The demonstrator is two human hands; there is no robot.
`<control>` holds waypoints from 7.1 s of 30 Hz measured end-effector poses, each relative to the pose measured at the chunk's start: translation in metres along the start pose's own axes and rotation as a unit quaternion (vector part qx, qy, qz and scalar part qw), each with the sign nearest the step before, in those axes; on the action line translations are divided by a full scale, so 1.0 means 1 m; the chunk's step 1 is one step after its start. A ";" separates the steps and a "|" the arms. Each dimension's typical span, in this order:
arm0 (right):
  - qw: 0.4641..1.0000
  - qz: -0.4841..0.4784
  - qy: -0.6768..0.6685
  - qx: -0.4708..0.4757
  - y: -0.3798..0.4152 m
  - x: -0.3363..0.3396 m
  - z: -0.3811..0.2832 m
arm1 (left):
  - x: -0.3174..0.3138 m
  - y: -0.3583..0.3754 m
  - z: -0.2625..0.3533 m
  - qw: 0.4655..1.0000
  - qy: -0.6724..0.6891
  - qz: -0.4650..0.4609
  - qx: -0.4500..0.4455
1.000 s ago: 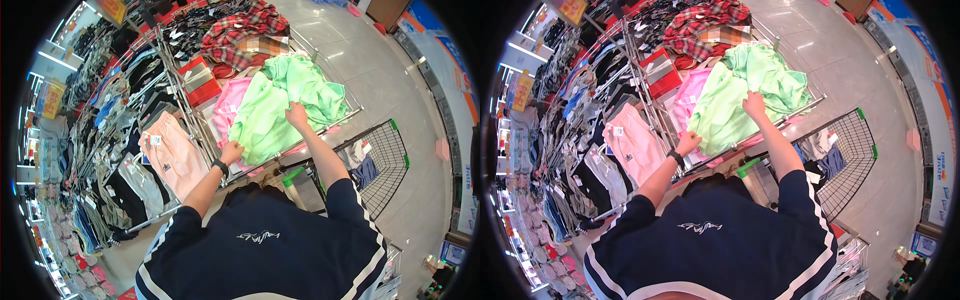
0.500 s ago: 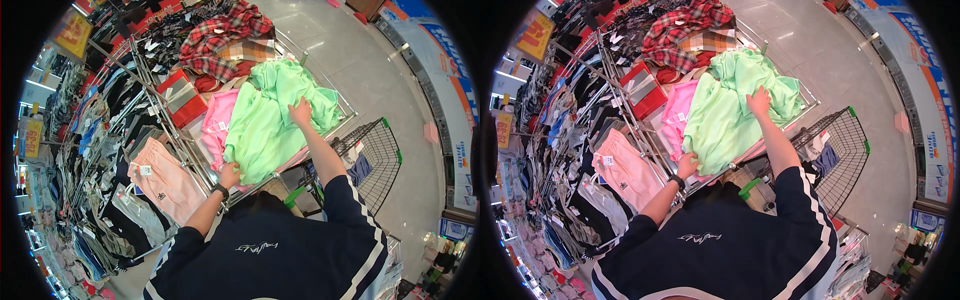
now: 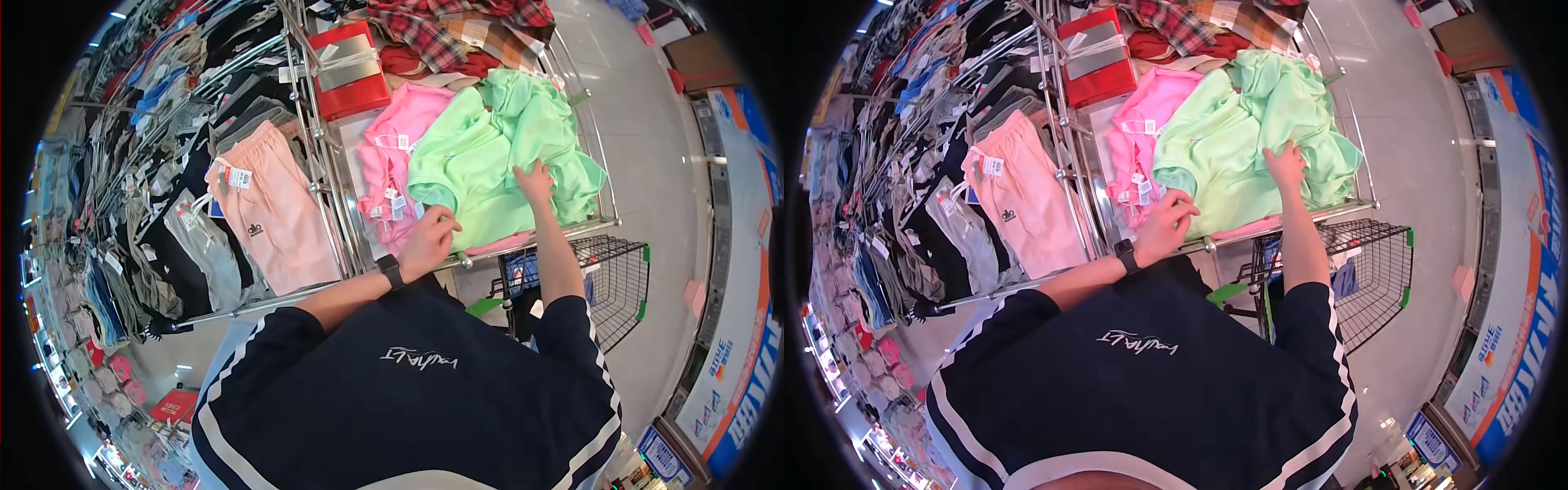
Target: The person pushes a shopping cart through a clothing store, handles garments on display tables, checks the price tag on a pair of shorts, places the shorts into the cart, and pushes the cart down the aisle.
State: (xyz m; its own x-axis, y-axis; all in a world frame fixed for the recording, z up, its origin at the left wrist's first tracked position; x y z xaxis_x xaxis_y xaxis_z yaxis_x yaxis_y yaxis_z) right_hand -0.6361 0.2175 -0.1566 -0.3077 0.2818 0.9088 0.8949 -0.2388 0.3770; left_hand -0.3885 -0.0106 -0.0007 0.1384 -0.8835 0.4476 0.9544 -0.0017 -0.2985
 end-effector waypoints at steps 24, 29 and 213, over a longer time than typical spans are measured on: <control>0.979 0.133 -0.141 -0.068 -0.088 0.052 -0.036 | 0.061 -0.042 -0.148 0.966 -0.148 0.059 0.205; 0.978 0.150 -0.143 -0.023 -0.119 0.044 -0.046 | 0.077 -0.069 -0.147 0.925 -0.378 0.033 -0.006; 0.990 0.014 0.136 -0.018 -0.061 0.021 0.075 | -0.002 0.014 -0.137 0.886 -0.309 -0.341 0.059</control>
State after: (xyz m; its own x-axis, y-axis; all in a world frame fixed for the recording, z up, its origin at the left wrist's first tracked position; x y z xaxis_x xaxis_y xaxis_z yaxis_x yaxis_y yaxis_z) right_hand -0.6728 0.3078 -0.1740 -0.3627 0.0154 0.9318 0.8935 -0.2783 0.3524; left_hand -0.4118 -0.0734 -0.1209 -0.3980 -0.2703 0.8766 0.8873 -0.3560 0.2931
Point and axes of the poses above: each hand's wrist, its own y-axis away from the middle knuckle, its own x-axis out of the back of the hand, z = x × y, the point moved 1 cm from there along -y, towards the middle knuckle, and after that the axes turned 11 degrees about -x, right-handed, at the moved point
